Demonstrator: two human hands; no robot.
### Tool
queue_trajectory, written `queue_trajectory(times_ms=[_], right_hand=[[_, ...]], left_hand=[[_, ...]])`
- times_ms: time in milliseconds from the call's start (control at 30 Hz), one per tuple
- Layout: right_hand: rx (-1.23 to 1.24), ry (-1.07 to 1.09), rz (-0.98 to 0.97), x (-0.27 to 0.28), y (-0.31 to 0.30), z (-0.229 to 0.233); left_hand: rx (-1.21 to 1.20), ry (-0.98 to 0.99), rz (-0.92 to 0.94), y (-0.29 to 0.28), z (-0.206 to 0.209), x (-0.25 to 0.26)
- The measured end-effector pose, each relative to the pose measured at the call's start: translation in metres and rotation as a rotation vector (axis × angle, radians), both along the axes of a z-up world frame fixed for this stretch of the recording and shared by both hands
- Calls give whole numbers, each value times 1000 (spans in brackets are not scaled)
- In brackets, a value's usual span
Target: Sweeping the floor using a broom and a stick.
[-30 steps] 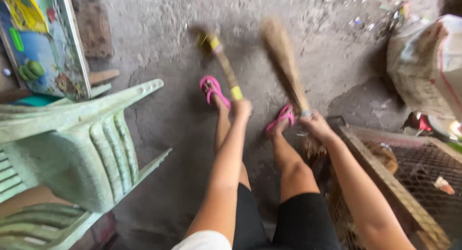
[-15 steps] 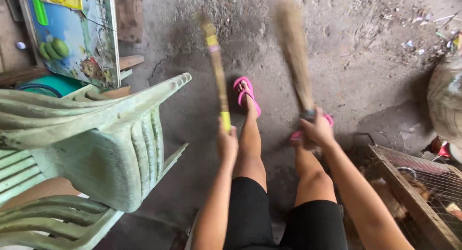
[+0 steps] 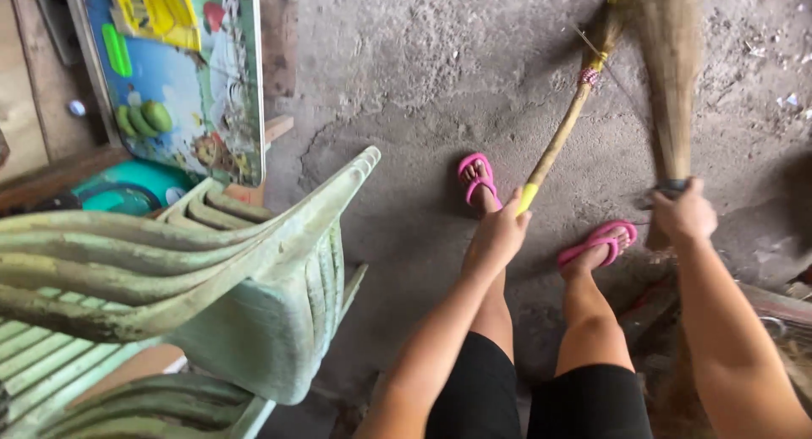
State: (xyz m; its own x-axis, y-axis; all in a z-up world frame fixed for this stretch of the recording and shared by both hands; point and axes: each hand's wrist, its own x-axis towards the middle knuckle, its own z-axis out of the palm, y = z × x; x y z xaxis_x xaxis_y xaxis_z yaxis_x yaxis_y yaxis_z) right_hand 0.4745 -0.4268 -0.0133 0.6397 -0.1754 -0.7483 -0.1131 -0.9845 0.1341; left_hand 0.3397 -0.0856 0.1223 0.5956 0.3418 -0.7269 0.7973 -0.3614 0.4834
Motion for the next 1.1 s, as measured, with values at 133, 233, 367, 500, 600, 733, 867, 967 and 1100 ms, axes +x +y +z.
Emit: queue_trajectory(times_ms=[133, 233, 367, 500, 600, 733, 867, 967, 1100], right_hand=[[56, -129, -125, 25, 21, 38], [214, -180, -142, 27, 81, 42], [485, -87, -22, 32, 194, 5], [521, 41, -83, 70, 266, -13], [529, -30, -105, 72, 198, -52], [152, 85, -212, 104, 32, -33], [-117, -77, -341, 107, -115, -5], [-35, -306, -482, 107, -154, 21], [26, -390, -561, 115, -110, 32]], left_hand=[[-18, 42, 107, 48, 26, -73], [135, 65, 272, 100, 17, -88], [344, 320, 367, 150, -48, -51], [382, 141, 269, 77, -129, -1], [243, 513, 288, -27, -104, 55], [39, 190, -55, -87, -39, 184], [-119, 181, -278, -114, 5, 187], [-156, -64, 0, -68, 20, 162], [-221, -144, 408, 67, 8, 85]])
